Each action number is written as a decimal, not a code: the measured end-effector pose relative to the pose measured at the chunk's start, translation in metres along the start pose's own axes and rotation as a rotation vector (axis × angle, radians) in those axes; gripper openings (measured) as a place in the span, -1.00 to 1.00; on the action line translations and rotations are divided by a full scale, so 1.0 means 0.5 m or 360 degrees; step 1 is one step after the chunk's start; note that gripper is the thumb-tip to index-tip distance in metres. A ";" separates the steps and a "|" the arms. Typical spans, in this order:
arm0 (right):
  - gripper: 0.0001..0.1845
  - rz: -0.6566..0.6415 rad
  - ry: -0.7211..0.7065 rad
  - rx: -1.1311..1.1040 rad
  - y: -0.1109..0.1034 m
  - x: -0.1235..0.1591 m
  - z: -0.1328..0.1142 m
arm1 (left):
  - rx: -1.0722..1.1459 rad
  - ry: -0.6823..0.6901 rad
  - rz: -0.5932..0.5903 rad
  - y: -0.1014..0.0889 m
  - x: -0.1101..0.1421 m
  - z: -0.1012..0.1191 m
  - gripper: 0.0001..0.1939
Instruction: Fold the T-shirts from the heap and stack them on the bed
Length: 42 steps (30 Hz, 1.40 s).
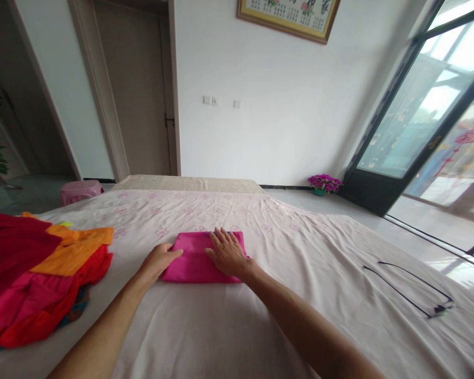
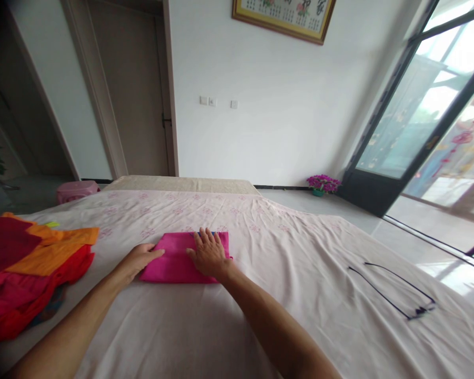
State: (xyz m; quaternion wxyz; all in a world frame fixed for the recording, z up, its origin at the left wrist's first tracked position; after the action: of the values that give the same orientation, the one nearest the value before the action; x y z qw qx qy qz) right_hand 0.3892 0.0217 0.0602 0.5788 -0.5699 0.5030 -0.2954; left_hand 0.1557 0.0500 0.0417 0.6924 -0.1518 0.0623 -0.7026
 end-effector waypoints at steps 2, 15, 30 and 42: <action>-0.22 -0.0031 0.0006 -0.0004 0.009 -0.005 0.002 | 0.0308 -0.0094 -0.0155 0.003 0.011 0.012 -0.56; -0.34 0.0102 -0.0091 0.0034 0.027 0.023 0.000 | 0.0686 0.0075 -0.0168 0.026 0.050 0.095 -0.46; -0.36 0.0349 0.0472 -0.1971 -0.013 -0.006 0.077 | 0.0499 0.0432 -0.0241 0.125 0.094 0.198 -0.58; -0.75 0.0242 0.0898 -0.2365 -0.027 -0.011 0.100 | 0.0116 0.0562 0.0094 0.213 0.084 0.186 -0.55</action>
State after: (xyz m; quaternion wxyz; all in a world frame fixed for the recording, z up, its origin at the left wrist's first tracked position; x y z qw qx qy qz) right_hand 0.4363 0.0425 0.0667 -0.0829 -0.6744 0.7333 0.0243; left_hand 0.2852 0.0164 0.1031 0.6962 0.0012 0.1619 -0.6994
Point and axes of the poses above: each hand's wrist, its own x-axis away from the middle knuckle, its own y-axis out of the palm, z = x × y, the point moved 1 cm from there along -x, towards the middle knuckle, and after that the axes turned 4 degrees about z, right-handed, at the moved point
